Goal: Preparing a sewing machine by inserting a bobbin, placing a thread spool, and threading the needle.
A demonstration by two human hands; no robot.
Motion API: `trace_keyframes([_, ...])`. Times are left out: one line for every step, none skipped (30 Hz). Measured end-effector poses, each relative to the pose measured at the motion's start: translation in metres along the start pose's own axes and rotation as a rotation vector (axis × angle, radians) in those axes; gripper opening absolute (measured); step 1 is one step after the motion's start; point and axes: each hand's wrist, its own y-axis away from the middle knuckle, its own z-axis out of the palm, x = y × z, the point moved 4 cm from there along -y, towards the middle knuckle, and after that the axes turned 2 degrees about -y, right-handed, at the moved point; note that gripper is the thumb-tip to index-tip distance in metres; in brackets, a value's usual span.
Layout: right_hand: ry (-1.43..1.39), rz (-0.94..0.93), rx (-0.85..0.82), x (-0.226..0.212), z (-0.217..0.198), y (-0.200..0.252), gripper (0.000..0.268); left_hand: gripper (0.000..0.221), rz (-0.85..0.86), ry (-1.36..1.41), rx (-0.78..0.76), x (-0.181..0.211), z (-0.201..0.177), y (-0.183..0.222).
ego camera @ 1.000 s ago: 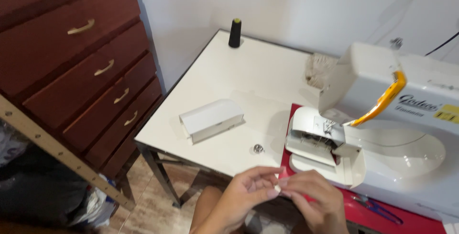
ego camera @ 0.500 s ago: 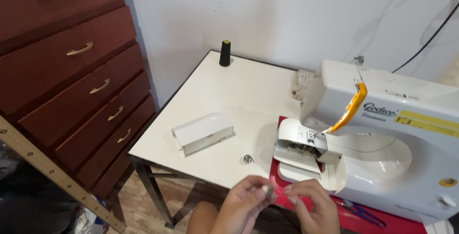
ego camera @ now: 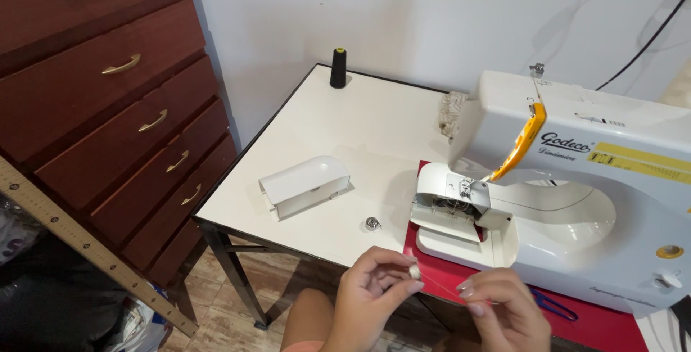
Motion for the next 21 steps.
trace_keyframes([-0.001, -0.054, 0.012, -0.003, -0.003, -0.003, 0.01, 0.025, 0.05, -0.073, -0.038, 0.009, 0.005, 0.002])
trace_keyframes([0.0, -0.051, 0.015, -0.002, -0.008, -0.006, 0.01, 0.025, 0.046, -0.074, -0.04, 0.006, 0.004, 0.003])
trace_keyframes([0.036, -0.049, -0.002, -0.001, -0.013, -0.009, 0.01, 0.025, 0.05, -0.122, -0.076, 0.004, 0.006, 0.005])
trace_keyframes([0.071, -0.046, -0.018, -0.001, -0.018, -0.012, 0.01, 0.024, 0.055, -0.169, -0.112, 0.001, 0.007, 0.006])
trace_keyframes([0.073, -0.043, -0.014, -0.001, -0.02, -0.016, 0.01, 0.024, 0.051, -0.171, -0.116, 0.004, 0.008, 0.008])
trace_keyframes([0.101, -0.002, 0.001, 0.0, -0.023, -0.02, 0.01, 0.027, 0.004, -0.123, -0.17, 0.005, 0.011, 0.01])
trace_keyframes([0.131, 0.037, 0.015, 0.001, -0.025, -0.024, 0.011, 0.03, -0.042, -0.074, -0.225, 0.006, 0.015, 0.012])
trace_keyframes([0.133, 0.039, 0.019, 0.004, -0.028, -0.025, 0.011, 0.03, -0.044, -0.074, -0.229, 0.005, 0.014, 0.014])
trace_keyframes([0.121, 0.106, 0.022, 0.011, -0.031, -0.027, 0.011, 0.029, -0.07, -0.018, -0.248, 0.002, 0.014, 0.016])
trace_keyframes([0.109, 0.173, 0.025, 0.017, -0.034, -0.028, 0.011, 0.028, -0.095, 0.038, -0.267, 0.0, 0.014, 0.018])
trace_keyframes([0.109, 0.173, 0.026, 0.023, -0.036, -0.024, 0.011, 0.028, -0.096, 0.038, -0.268, -0.002, 0.012, 0.018])
trace_keyframes([0.106, 0.179, 0.031, 0.028, -0.038, -0.02, 0.011, 0.029, -0.071, 0.093, -0.284, -0.001, 0.011, 0.017])
trace_keyframes([0.1, 0.185, 0.033, 0.034, -0.039, -0.017, 0.012, 0.031, -0.044, 0.148, -0.297, -0.001, 0.009, 0.017])
trace_keyframes([0.098, 0.184, 0.032, 0.039, -0.04, -0.008, 0.012, 0.031, -0.043, 0.147, -0.295, -0.001, 0.01, 0.015])
trace_keyframes([0.112, 0.182, 0.031, 0.043, -0.041, 0.003, 0.013, 0.028, -0.041, 0.211, -0.228, 0.0, 0.008, 0.014])
trace_keyframes([0.125, 0.179, 0.03, 0.048, -0.042, 0.014, 0.013, 0.026, -0.038, 0.275, -0.16, 0.0, 0.007, 0.013])
trace_keyframes([0.126, 0.183, 0.031, 0.055, -0.041, 0.025, 0.013, 0.026, -0.043, 0.275, -0.159, -0.007, 0.006, 0.012])
trace_keyframes([0.086, 0.015, 0.017, 0.054, -0.038, 0.035, 0.015, 0.028, -0.016, 0.337, -0.092, -0.013, 0.004, 0.011])
trace_keyframes([0.046, -0.156, 0.003, 0.055, -0.036, 0.046, 0.017, 0.03, 0.014, 0.4, -0.024, -0.019, 0.001, 0.009])
trace_keyframes([0.046, -0.156, 0.003, 0.057, -0.042, 0.045, 0.017, 0.03, 0.013, 0.4, -0.023, -0.018, 0.002, 0.009])
trace_keyframes([0.126, -0.134, -0.004, 0.061, -0.048, 0.044, 0.015, 0.03, -0.081, 0.426, -0.019, -0.021, 0.004, 0.009])
